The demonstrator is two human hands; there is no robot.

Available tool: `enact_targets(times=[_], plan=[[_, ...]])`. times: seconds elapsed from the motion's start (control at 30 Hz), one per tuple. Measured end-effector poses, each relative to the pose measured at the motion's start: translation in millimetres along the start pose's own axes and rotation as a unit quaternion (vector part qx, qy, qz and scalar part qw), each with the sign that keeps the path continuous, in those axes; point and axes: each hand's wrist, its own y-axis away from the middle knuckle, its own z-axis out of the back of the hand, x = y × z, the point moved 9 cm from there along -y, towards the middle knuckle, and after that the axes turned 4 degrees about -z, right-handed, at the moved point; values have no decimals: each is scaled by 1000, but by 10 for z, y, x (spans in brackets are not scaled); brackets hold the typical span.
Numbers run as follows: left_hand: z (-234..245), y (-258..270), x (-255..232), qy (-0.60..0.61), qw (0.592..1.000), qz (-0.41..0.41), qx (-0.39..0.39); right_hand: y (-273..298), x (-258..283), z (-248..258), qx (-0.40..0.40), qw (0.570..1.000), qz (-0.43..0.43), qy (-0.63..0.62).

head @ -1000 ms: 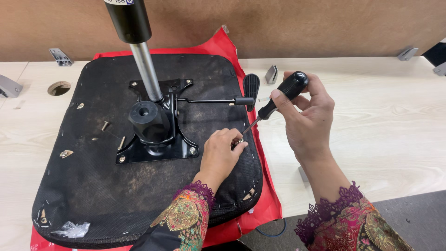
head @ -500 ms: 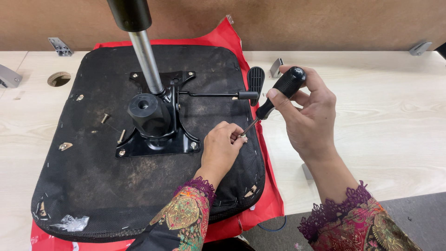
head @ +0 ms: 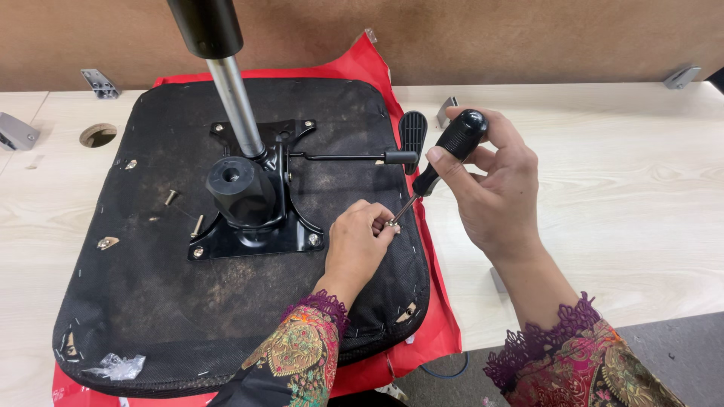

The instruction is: The person uses a screwdriver to tighten screws on the underside of an office chair seat, securing the seat to its gas lift mechanism. The person works on multiple screws around the base of the seat.

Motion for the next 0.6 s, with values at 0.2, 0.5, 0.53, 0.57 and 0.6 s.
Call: enact_targets(times=[0.2, 0.5, 0.53, 0.57, 0.6], plan=[[3, 0, -14, 2, 1000, -10, -2, -20, 10, -29, -1, 1000, 2, 11], [8, 0, -26, 2, 1000, -19, -6, -60, 79, -210, 100, 994, -35, -20], [5, 4, -20, 6, 1000, -15, -4, -61, 113, -231, 103, 994, -19, -20], [4, 5, -15, 9, 1000, -11, -3, -60, 144, -265, 106, 994, -1, -20], [6, 9, -9, 13, 1000, -8, -2, -57, 173, -292, 110, 994, 16, -19]])
